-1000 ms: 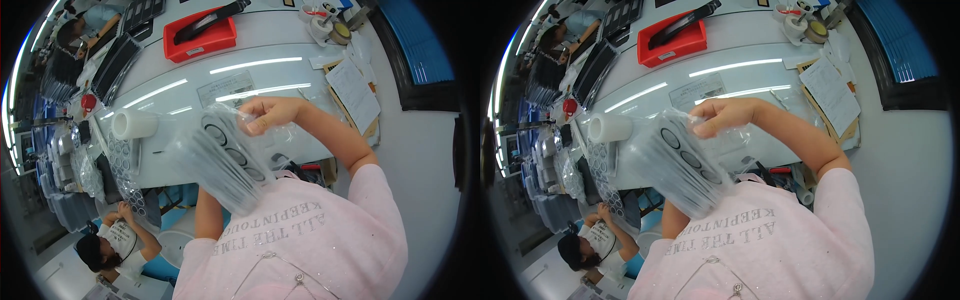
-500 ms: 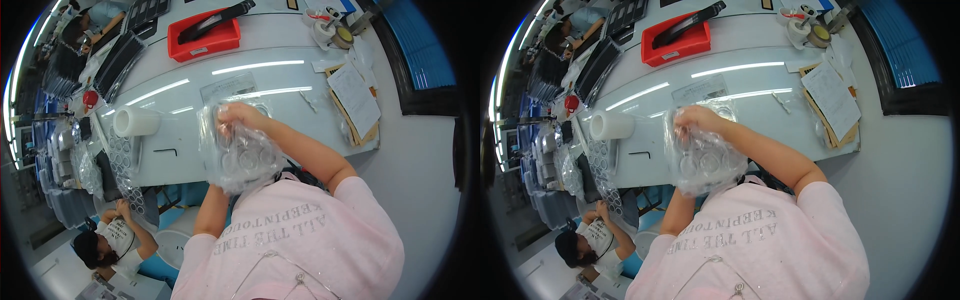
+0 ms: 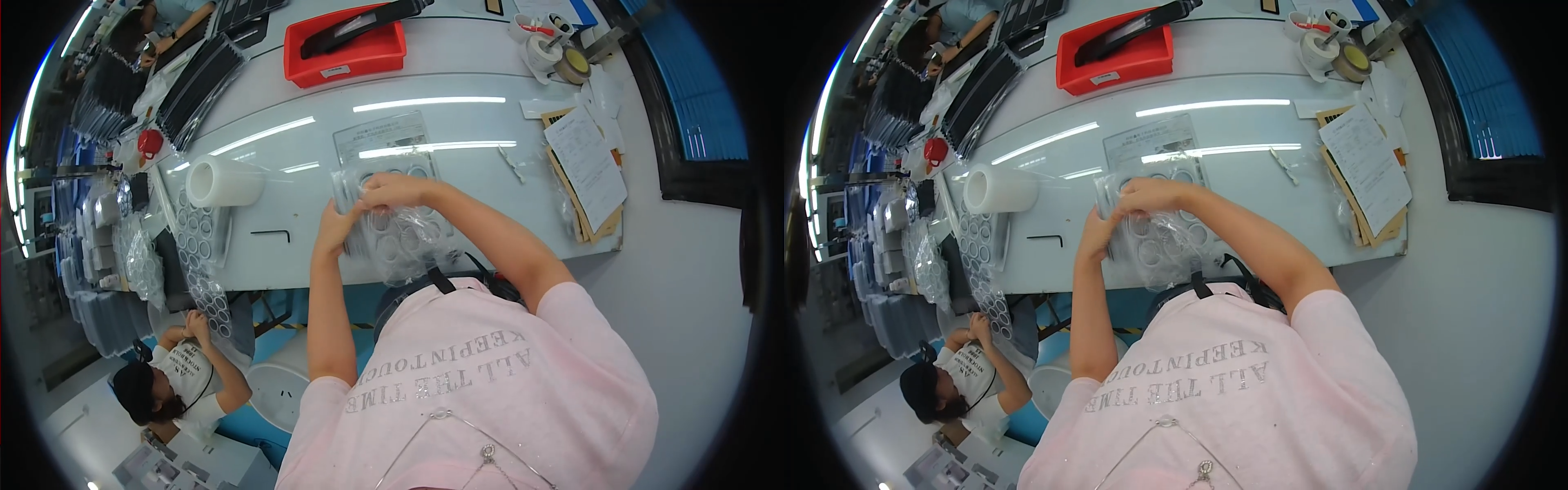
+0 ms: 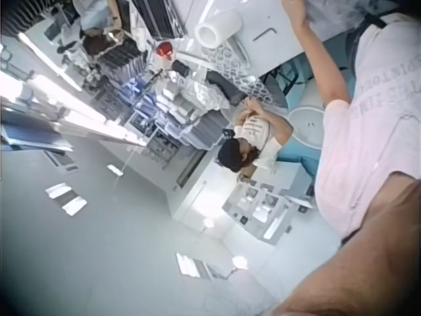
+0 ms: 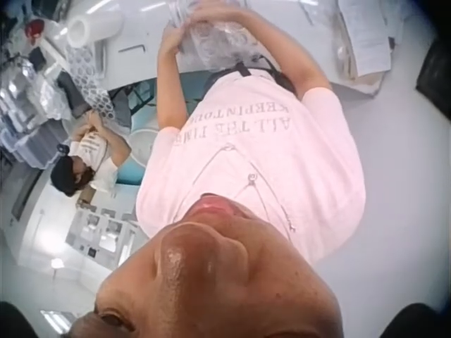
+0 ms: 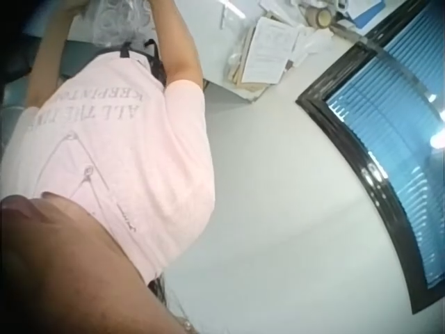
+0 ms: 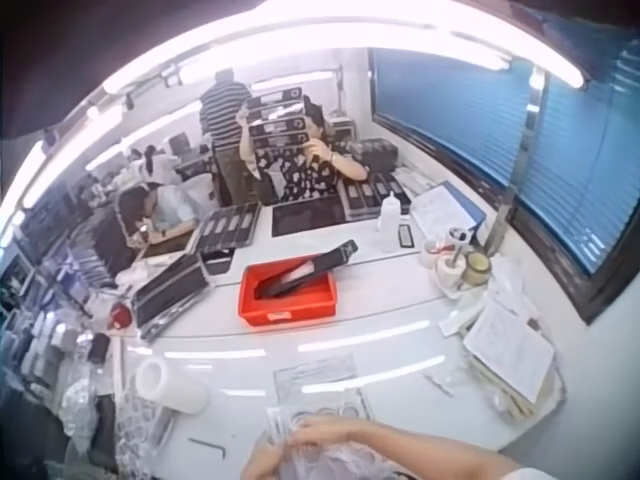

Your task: Packaging small circular components into plastic trays and placing the trays into bags.

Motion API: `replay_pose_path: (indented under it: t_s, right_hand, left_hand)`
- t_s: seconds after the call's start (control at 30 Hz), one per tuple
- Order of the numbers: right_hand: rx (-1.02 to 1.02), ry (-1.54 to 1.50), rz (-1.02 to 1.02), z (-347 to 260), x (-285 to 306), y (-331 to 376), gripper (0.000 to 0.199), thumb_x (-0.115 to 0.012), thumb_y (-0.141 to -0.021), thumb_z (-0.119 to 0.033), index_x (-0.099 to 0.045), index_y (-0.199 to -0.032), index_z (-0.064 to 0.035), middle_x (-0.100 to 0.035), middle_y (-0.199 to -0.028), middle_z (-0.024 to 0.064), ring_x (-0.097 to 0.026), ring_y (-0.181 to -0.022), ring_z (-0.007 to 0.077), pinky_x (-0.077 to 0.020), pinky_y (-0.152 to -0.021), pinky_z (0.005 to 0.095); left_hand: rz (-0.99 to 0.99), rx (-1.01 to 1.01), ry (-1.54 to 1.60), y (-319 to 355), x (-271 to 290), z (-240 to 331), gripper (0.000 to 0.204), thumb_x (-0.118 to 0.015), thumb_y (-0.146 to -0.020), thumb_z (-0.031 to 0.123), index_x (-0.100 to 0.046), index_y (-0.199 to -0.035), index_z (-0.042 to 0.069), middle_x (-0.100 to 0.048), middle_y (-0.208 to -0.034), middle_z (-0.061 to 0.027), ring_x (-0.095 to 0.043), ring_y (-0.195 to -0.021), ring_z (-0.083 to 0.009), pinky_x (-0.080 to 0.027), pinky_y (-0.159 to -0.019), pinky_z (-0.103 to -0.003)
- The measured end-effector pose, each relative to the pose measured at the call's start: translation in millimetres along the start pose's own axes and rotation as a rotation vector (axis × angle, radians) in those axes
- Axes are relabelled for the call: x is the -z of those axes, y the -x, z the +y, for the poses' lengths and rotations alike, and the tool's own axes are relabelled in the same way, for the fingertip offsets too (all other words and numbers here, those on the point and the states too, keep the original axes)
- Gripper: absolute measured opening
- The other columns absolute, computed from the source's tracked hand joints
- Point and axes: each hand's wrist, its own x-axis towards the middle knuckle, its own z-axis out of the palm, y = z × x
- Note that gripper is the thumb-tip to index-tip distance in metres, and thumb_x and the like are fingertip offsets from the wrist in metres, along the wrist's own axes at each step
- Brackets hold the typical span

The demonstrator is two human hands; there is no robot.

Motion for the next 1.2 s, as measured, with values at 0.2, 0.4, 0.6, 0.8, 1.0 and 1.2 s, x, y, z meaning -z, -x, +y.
replay_pose_path:
  t_s: [0.2, 0.4, 0.6, 0.8, 1.0, 1.2]
  right_hand:
    - [-0.087, 0.382, 0.093, 6, 45, -4, 0.043, -0.062, -0.083, -0.04, -0.06, -0.064, -0.002, -0.055, -0.058, 0.0036, -0.052, -0.053, 0.0124, -0.042, -0.052, 0.0288]
    - [-0.133, -0.021, 0.468, 72, 46, 38, 0.04, -0.057, -0.09, -0.037, -0.06, -0.07, -0.0019, -0.057, -0.063, 0.0047, -0.055, -0.055, 0.0131, -0.0433, -0.051, 0.0283]
    - [0.188, 0.608, 0.572, 66, 0, 28, 0.03, -0.054, -0.091, -0.03, -0.055, -0.09, 0.0004, -0.057, -0.071, 0.0049, -0.058, -0.062, 0.0177, -0.0449, -0.052, 0.0297]
    - [-0.201, 0.24, 0.475, 58, 40, 91, 0.027, -0.055, -0.089, -0.028, -0.055, -0.09, -0.0016, -0.054, -0.065, 0.0059, -0.055, -0.058, 0.0155, -0.0432, -0.049, 0.0334]
    - [0.022, 0.46, 0.56, 34, 8, 185, 0.019, -0.058, -0.086, -0.021, -0.056, -0.078, -0.0044, -0.051, -0.062, 0.0008, -0.05, -0.056, 0.0099, -0.0409, -0.052, 0.0258]
    - [-0.098, 0.662, 0.758, -47, 119, 228, 0.017, -0.057, -0.089, -0.019, -0.055, -0.079, -0.006, -0.05, -0.065, -0.0044, -0.043, -0.06, 0.0049, -0.0354, -0.054, 0.0225]
  left_hand:
    - [0.012, -0.001, -0.065, 7, -7, 16, 0.06, -0.081, -0.071, 0.033, -0.057, -0.114, -0.001, -0.063, -0.104, -0.0092, -0.059, -0.092, -0.0167, -0.048, -0.08, -0.031]
    - [0.193, 0.032, -0.145, -8, 19, -25, 0.066, -0.081, -0.07, 0.03, -0.053, -0.119, -0.003, -0.061, -0.11, -0.0118, -0.058, -0.098, -0.0188, -0.047, -0.084, -0.032]
    - [0.013, 0.038, -0.064, -7, -5, 12, 0.073, -0.084, -0.066, 0.027, -0.05, -0.122, -0.003, -0.06, -0.112, -0.0139, -0.058, -0.099, -0.0212, -0.047, -0.085, -0.032]
    - [0.212, 0.058, 0.135, 11, 20, -38, 0.061, -0.08, -0.071, 0.016, -0.051, -0.121, -0.001, -0.061, -0.109, -0.011, -0.06, -0.094, -0.0209, -0.049, -0.082, -0.033]
    - [0.272, 0.027, 0.475, 36, 30, -53, 0.051, -0.075, -0.075, 0.007, -0.052, -0.12, -0.002, -0.061, -0.108, -0.0115, -0.061, -0.095, -0.0227, -0.051, -0.083, -0.036]
    - [-0.107, -0.23, 0.402, 33, 32, -22, 0.062, -0.081, -0.069, 0.021, -0.051, -0.119, -0.001, -0.061, -0.109, -0.0095, -0.061, -0.096, -0.0211, -0.051, -0.084, -0.035]
